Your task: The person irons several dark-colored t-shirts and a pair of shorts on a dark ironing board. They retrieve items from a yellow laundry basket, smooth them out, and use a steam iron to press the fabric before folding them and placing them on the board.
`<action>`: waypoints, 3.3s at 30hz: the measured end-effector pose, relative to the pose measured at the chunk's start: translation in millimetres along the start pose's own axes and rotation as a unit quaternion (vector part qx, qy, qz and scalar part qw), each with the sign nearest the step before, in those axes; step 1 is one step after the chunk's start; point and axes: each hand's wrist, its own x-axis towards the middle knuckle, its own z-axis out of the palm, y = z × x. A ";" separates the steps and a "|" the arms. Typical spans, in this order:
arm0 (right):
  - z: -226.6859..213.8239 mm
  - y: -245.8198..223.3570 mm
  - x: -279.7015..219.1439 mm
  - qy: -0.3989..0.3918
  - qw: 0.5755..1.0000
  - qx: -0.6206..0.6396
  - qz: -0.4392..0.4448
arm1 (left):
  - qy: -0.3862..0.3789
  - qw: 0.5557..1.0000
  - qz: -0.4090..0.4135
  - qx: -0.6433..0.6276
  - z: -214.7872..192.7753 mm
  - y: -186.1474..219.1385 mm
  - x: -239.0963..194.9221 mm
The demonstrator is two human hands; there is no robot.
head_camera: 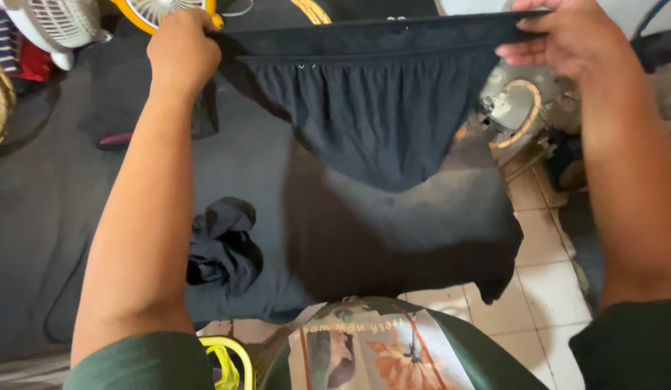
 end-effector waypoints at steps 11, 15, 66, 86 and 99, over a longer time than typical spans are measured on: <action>0.1 15.6 -23.6 0.201 0.831 -0.421 -0.302 | 0.157 0.980 0.092 0.080 -23.2 28.2 0.1; 30.3 14.9 -108.5 0.160 0.722 -0.563 -0.368 | 0.085 0.983 0.126 0.104 -74.3 59.1 -76.8; 109.2 282.3 -243.6 0.153 0.987 0.048 0.011 | -0.048 0.756 -0.379 -0.532 61.1 110.0 -372.9; -18.1 74.9 18.8 0.054 0.915 0.397 -0.045 | 0.044 0.460 -0.401 -0.791 6.5 -7.3 -43.4; 30.9 218.8 -130.5 -0.066 0.978 -0.092 0.177 | -0.202 0.532 -0.541 -0.619 11.0 48.6 -290.4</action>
